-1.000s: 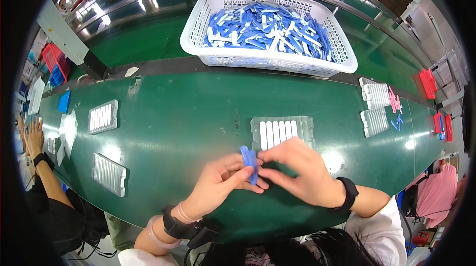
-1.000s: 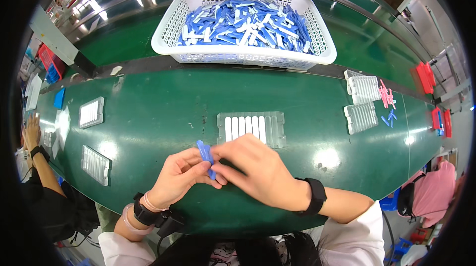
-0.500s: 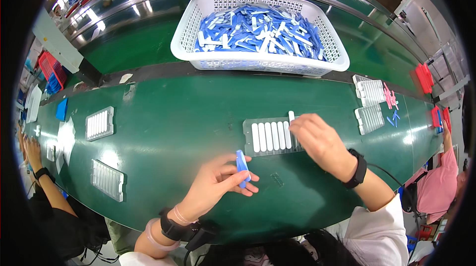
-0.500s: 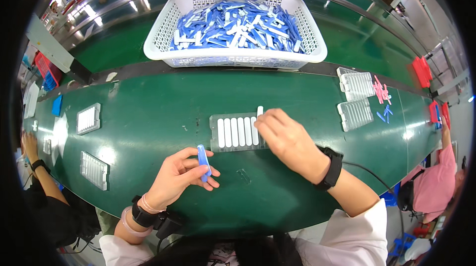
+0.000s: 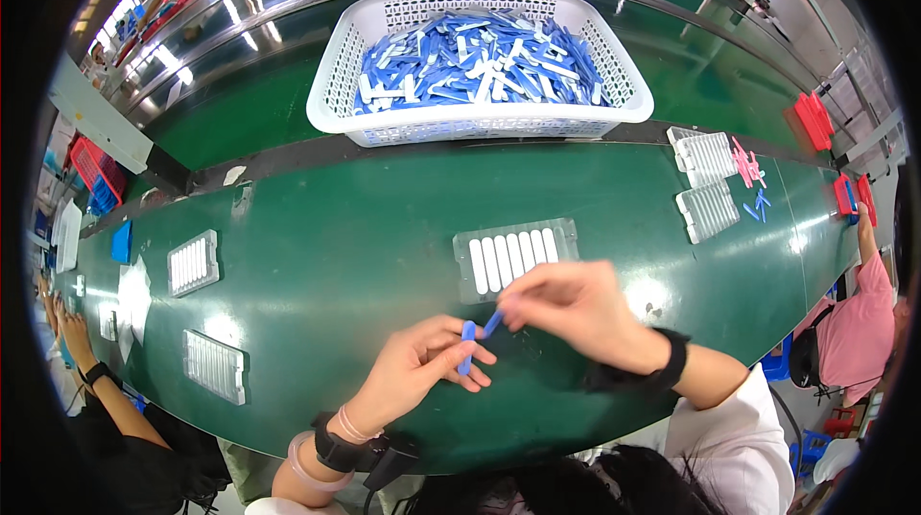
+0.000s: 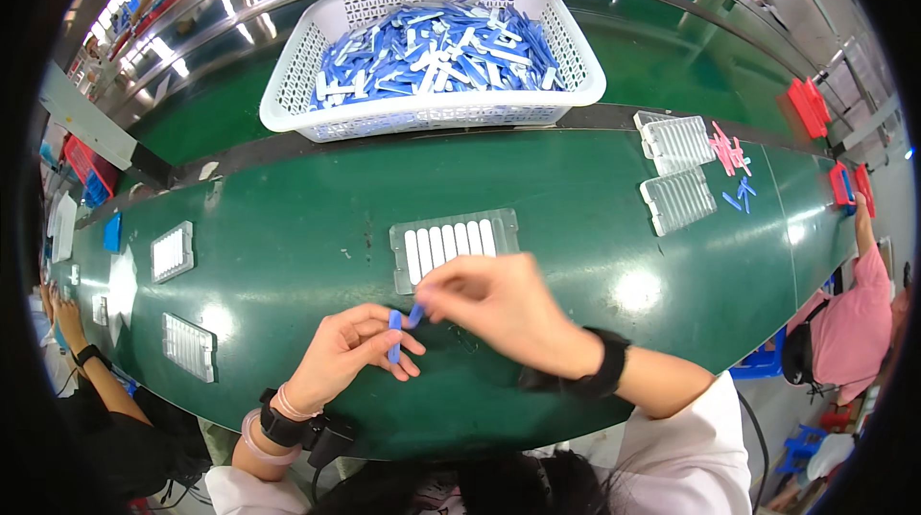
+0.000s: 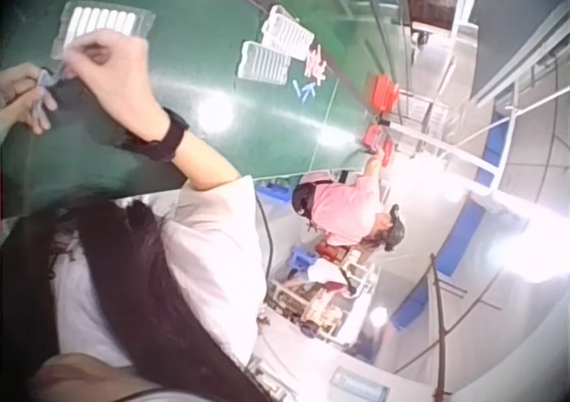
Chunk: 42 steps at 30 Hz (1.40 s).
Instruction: Sorting and arranging manufactured plastic components into clear trays on an industrial conveyor workbench.
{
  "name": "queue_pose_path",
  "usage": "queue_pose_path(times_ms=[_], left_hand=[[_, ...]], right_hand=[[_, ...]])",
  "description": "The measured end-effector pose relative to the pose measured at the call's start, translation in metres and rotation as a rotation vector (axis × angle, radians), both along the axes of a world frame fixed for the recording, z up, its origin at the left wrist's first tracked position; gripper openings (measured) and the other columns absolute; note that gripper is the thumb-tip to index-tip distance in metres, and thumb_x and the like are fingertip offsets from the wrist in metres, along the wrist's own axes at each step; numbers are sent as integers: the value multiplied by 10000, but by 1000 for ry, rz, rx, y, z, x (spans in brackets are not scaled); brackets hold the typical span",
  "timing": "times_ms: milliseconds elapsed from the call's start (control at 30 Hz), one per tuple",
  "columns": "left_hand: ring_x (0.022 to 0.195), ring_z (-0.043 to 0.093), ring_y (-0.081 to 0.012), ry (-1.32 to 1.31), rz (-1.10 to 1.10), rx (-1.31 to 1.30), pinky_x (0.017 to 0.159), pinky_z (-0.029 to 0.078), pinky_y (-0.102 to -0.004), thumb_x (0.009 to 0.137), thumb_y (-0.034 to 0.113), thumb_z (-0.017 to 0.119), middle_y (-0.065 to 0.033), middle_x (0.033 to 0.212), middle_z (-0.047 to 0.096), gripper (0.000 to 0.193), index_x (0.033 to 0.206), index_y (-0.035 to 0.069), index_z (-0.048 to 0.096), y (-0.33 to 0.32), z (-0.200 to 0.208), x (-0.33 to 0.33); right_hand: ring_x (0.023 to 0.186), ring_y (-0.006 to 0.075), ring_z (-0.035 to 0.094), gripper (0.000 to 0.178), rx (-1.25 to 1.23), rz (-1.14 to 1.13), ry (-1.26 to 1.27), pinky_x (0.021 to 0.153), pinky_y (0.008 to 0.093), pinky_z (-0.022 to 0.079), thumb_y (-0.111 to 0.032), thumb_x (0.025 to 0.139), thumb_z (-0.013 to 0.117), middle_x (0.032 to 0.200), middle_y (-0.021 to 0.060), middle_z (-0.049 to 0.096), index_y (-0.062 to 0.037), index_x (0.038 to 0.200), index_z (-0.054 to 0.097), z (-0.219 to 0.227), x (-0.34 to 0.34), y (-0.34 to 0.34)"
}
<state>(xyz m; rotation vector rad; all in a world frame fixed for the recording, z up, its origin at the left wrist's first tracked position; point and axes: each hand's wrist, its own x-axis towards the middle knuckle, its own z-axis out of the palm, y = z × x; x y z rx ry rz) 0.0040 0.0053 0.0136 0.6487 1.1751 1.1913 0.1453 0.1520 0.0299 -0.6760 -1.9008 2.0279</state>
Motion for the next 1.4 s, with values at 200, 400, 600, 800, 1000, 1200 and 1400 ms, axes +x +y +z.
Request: queue_pose_path(times_ms=[200, 400, 600, 800, 1000, 1200, 1400], left_hand=[[727, 623, -217, -21, 6, -40, 632, 519, -290, 865, 82, 494, -163, 908, 603, 190, 1010, -39, 485, 2, -3, 0], [728, 621, -207, -16, -4, -30, 647, 516, -289, 857, 73, 506, -150, 904, 600, 186, 1010, -31, 492, 5, -3, 0], [756, 607, -168, -81, -164, 23, 678, 508, -264, 887, 124, 468, -115, 891, 595, 213, 1050, -13, 470, -3, -9, 0], [718, 608, -141, -88, -717, 52, 682, 501, -247, 908, 141, 400, -99, 890, 609, 202, 1038, -4, 454, -6, -16, 2], [671, 609, -161, 11, -808, 148, 621, 507, -254, 883, 70, 372, -107, 844, 618, 181, 1042, 6, 428, -12, -24, 7], [714, 596, -139, -77, -819, 110, 656, 506, -252, 886, 69, 373, -87, 862, 606, 177, 1019, -15, 454, -12, -26, 8], [687, 587, -120, -131, -762, 186, 631, 499, -232, 875, 42, 379, -73, 811, 594, 143, 961, -11, 480, -17, -40, 19]], right_hand=[[798, 228, 556, 151, 1318, -27, -10, 670, 312, 462, -45, 704, 640, 808, 74, 593, -8, 829, 563, -18, 22, 49], [990, 258, 479, 373, 1351, 198, -217, 823, 381, 410, -121, 677, 673, 966, 85, 569, -13, 1001, 523, 3, 45, 37], [1092, 323, 371, 833, 1061, 297, -247, 929, 398, 339, -170, 631, 728, 1176, 134, 444, -22, 1293, 245, -1, 16, 70], [1006, 316, 417, 855, 1143, 310, -87, 850, 380, 365, -227, 631, 733, 1107, 177, 468, 57, 1267, 238, -13, -96, 33], [998, 348, 421, 862, 1396, 233, 63, 867, 401, 361, -271, 626, 728, 1155, 200, 430, 77, 1253, 250, -24, -212, -42], [1031, 353, 396, 963, 1234, 411, 278, 855, 433, 339, -366, 622, 709, 1081, 241, 429, 102, 1288, 195, -31, -214, -168], [933, 247, 416, 994, 1411, 407, 129, 800, 341, 344, -351, 522, 728, 976, 159, 481, 65, 1288, 251, -50, -212, -214]])
